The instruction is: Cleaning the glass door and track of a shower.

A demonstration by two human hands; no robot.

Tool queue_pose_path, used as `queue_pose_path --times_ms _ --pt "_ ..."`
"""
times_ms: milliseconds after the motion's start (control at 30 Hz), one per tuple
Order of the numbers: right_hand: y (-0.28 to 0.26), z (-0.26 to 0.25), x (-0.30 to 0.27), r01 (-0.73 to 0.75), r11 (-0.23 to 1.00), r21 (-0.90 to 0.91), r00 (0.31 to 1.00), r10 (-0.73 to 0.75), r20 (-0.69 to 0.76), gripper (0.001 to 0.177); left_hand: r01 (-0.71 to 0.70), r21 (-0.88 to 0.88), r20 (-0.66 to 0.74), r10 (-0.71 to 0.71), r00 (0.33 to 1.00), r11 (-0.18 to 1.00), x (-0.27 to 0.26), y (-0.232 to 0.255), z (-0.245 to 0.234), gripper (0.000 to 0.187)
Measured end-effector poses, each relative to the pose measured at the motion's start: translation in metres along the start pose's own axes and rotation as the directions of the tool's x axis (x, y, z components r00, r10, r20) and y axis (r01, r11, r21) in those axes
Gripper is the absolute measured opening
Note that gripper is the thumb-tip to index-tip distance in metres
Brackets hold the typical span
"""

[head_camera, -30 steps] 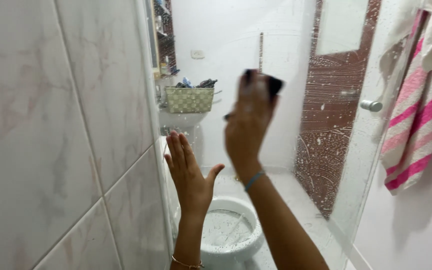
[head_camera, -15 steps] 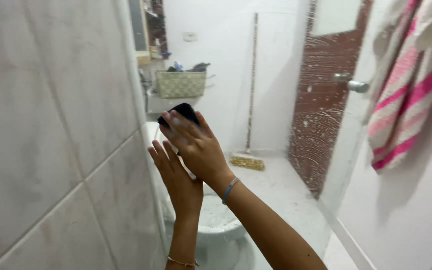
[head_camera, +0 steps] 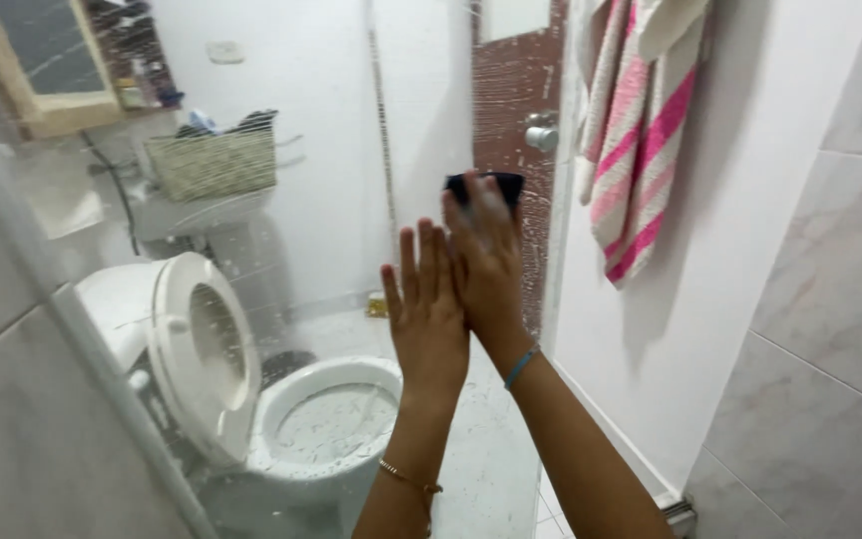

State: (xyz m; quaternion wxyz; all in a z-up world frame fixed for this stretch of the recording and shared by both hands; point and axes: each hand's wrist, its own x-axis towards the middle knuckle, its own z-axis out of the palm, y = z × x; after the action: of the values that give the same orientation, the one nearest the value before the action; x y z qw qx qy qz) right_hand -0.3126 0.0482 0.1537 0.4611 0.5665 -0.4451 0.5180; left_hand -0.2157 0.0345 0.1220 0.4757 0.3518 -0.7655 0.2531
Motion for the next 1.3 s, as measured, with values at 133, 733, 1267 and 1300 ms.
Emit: queue_pose_path --times_ms 133,733,1267,1300 --pt "0.034 -0.021 -0.02 -0.133 0.99 -0.049 0.991 0.131 -0.027 0.05 -0.076 -0.156 -0.049 0.069 0.996 0.985 0.005 0.042 0.016 0.077" --pt "0.07 -0.043 -0.025 -0.237 0.962 -0.134 0.97 0.226 -0.093 0.056 -0.162 0.007 0.041 0.162 0.986 0.987 -0.01 0.078 0.031 0.078" --pt "0.087 -0.061 0.024 -0.417 0.885 0.208 0.871 0.454 -0.187 0.041 -0.179 -0.041 0.083 0.182 0.98 0.983 0.018 0.07 0.017 0.118" --pt "0.089 -0.064 0.027 -0.441 0.855 0.273 0.847 0.497 -0.189 0.037 -0.183 -0.034 0.104 0.185 0.977 0.983 0.018 0.07 0.016 0.12"
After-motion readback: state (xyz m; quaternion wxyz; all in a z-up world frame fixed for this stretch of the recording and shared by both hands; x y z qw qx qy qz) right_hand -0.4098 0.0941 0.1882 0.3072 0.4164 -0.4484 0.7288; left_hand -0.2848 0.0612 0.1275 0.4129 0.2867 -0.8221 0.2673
